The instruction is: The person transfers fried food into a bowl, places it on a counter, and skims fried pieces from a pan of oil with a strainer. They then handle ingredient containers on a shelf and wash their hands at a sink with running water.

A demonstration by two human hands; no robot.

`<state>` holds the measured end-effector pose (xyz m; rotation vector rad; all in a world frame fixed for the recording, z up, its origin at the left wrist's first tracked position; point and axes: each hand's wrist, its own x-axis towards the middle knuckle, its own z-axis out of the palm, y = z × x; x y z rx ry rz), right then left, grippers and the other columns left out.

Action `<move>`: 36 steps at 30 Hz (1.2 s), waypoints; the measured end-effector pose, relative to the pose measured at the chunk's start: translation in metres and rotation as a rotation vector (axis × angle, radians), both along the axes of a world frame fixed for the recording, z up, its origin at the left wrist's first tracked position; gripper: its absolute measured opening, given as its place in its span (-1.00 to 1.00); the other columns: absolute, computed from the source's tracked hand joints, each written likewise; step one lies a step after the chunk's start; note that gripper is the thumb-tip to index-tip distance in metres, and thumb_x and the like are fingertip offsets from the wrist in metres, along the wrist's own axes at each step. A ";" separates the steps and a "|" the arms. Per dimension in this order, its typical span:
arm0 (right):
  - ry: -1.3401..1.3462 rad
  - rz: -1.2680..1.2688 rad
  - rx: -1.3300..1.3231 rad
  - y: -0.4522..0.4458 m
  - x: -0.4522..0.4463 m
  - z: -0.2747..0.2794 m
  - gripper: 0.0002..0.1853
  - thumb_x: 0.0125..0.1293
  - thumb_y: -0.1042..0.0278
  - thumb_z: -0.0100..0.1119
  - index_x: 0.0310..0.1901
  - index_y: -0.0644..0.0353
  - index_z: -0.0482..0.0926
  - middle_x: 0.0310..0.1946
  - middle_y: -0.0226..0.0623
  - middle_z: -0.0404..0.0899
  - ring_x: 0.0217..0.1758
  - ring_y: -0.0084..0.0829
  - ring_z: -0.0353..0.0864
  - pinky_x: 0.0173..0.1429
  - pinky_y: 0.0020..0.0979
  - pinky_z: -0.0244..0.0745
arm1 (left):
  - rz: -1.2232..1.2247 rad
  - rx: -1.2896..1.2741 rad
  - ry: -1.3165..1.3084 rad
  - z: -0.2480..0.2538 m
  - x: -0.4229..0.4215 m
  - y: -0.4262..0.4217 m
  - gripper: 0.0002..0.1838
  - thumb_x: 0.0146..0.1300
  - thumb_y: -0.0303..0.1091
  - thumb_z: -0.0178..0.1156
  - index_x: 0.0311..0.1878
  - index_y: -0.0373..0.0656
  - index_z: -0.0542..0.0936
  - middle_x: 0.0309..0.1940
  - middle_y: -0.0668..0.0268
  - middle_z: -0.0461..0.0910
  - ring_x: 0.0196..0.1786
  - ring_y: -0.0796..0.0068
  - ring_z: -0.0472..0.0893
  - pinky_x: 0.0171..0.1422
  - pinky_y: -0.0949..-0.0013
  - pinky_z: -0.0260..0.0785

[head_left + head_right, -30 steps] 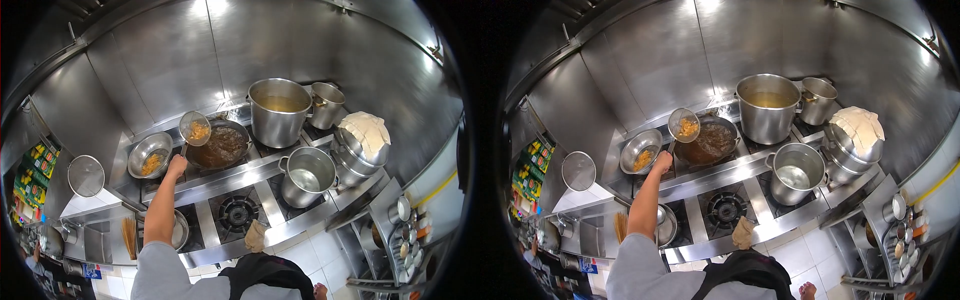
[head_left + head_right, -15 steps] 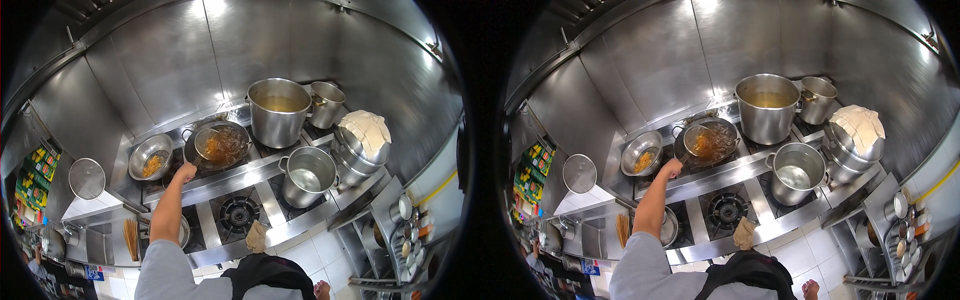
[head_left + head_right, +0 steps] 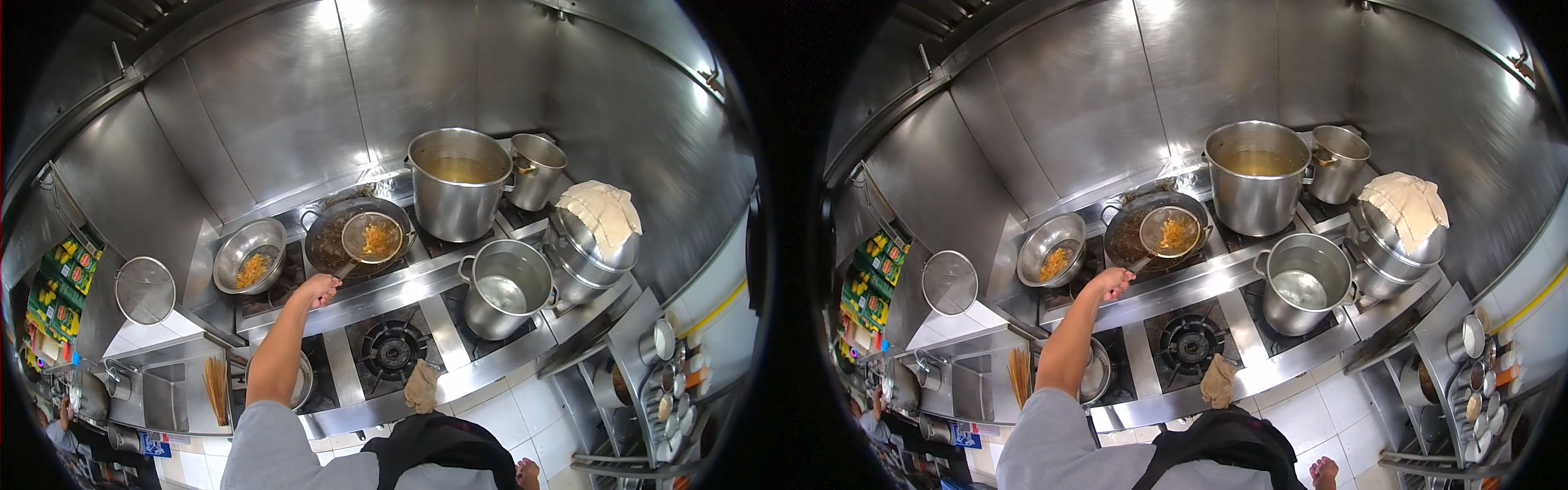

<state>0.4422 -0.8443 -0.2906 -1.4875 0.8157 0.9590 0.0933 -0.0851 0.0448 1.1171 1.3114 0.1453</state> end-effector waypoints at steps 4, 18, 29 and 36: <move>-0.043 -0.014 -0.077 0.017 0.000 0.014 -0.86 0.40 0.33 -0.16 -0.16 0.00 0.45 -0.42 -0.39 0.48 -0.47 -0.41 0.45 -0.35 -0.33 0.48 | 0.095 -0.098 -0.142 -0.002 -0.006 -0.008 -0.89 0.47 -0.26 -0.01 -0.07 -0.02 0.44 -0.71 0.57 0.19 -0.75 0.74 0.10 -0.72 0.58 -0.09; -0.018 -0.015 -0.004 0.003 -0.004 0.008 -0.83 0.38 0.40 -0.14 -0.12 0.02 0.48 -0.39 -0.38 0.49 -0.47 -0.41 0.45 -0.35 -0.35 0.50 | 0.100 0.576 0.350 0.023 -0.068 0.046 -0.81 0.30 -0.29 0.04 -0.09 -0.12 0.50 -0.55 0.25 0.51 -0.63 0.33 0.48 -0.60 0.18 0.28; -0.034 -0.096 -0.015 0.013 -0.009 0.019 -0.79 0.38 0.37 -0.14 -0.05 0.04 0.48 -0.46 -0.40 0.47 -0.50 -0.45 0.43 -0.41 -0.37 0.46 | -0.202 0.794 0.712 0.017 -0.068 0.035 -0.72 0.23 -0.32 0.01 -0.16 -0.30 0.60 -0.35 -0.09 0.64 -0.31 -0.01 0.66 -0.23 0.05 0.47; -0.039 -0.088 -0.092 0.005 -0.020 0.013 -0.79 0.39 0.34 -0.15 -0.05 0.05 0.47 -0.44 -0.37 0.49 -0.50 -0.43 0.44 -0.42 -0.37 0.47 | -0.108 0.358 0.297 0.015 -0.049 0.014 -0.80 0.33 -0.31 0.03 -0.39 -0.17 0.51 -0.71 0.34 0.40 -0.78 0.53 0.27 -0.74 0.35 0.04</move>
